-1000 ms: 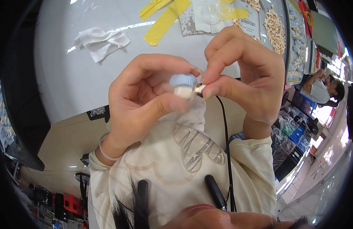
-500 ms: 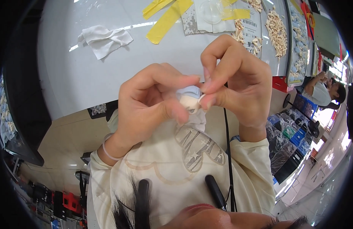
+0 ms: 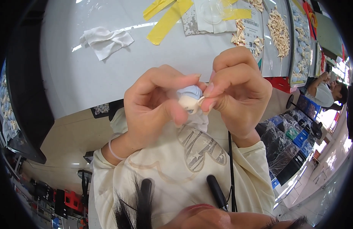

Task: The person assembles small plastic figurines by hand, attaching toy hair and toy head components to toy bodies.

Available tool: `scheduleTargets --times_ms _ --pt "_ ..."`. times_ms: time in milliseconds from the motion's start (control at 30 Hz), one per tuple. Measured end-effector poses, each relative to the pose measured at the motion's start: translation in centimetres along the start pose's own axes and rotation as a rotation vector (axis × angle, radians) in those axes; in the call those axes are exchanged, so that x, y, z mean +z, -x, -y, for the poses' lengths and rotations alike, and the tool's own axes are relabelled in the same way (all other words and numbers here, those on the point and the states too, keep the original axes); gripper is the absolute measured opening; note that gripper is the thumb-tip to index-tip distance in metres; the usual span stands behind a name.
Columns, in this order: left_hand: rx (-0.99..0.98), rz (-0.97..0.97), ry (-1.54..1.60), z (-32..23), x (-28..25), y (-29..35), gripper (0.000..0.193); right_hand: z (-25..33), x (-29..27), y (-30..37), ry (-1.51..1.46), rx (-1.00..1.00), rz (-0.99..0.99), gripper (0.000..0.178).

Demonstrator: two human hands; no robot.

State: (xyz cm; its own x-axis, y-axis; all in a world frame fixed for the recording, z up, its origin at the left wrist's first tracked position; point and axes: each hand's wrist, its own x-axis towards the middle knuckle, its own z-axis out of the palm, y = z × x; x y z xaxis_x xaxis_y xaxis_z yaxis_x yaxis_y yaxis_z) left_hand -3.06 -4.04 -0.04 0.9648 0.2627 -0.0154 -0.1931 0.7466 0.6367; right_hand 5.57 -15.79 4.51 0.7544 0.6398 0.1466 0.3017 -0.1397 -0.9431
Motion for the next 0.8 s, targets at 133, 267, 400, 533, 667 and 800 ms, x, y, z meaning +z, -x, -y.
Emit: scheduleTargets --times_ms 133,267,400,533,667,800 --pt "0.071 0.049 -0.087 0.0 0.0 0.0 0.038 0.0 -0.2 -0.1 0.009 -0.069 0.006 0.023" --pt "0.134 0.093 -0.176 -0.1 -0.2 0.0 0.038 0.2 -0.2 -0.1 0.007 -0.063 -0.001 0.024" --pt "0.156 0.096 -0.251 -0.6 -0.3 0.1 0.037 0.5 -0.6 -0.4 0.039 -0.033 0.063 0.025" --pt "0.214 0.176 -0.42 -1.2 -1.1 -0.6 0.035 -1.1 -0.5 -0.5 -0.149 -0.037 0.078 0.031" --pt "0.132 0.134 -0.132 -1.3 -0.3 -1.2 0.035 -1.1 0.8 0.0 -0.469 0.007 -0.036 0.031" --pt "-0.006 0.094 -0.03 -1.2 -0.5 -0.9 0.035 -1.4 0.9 0.2 -0.074 -0.146 -0.093 0.038"
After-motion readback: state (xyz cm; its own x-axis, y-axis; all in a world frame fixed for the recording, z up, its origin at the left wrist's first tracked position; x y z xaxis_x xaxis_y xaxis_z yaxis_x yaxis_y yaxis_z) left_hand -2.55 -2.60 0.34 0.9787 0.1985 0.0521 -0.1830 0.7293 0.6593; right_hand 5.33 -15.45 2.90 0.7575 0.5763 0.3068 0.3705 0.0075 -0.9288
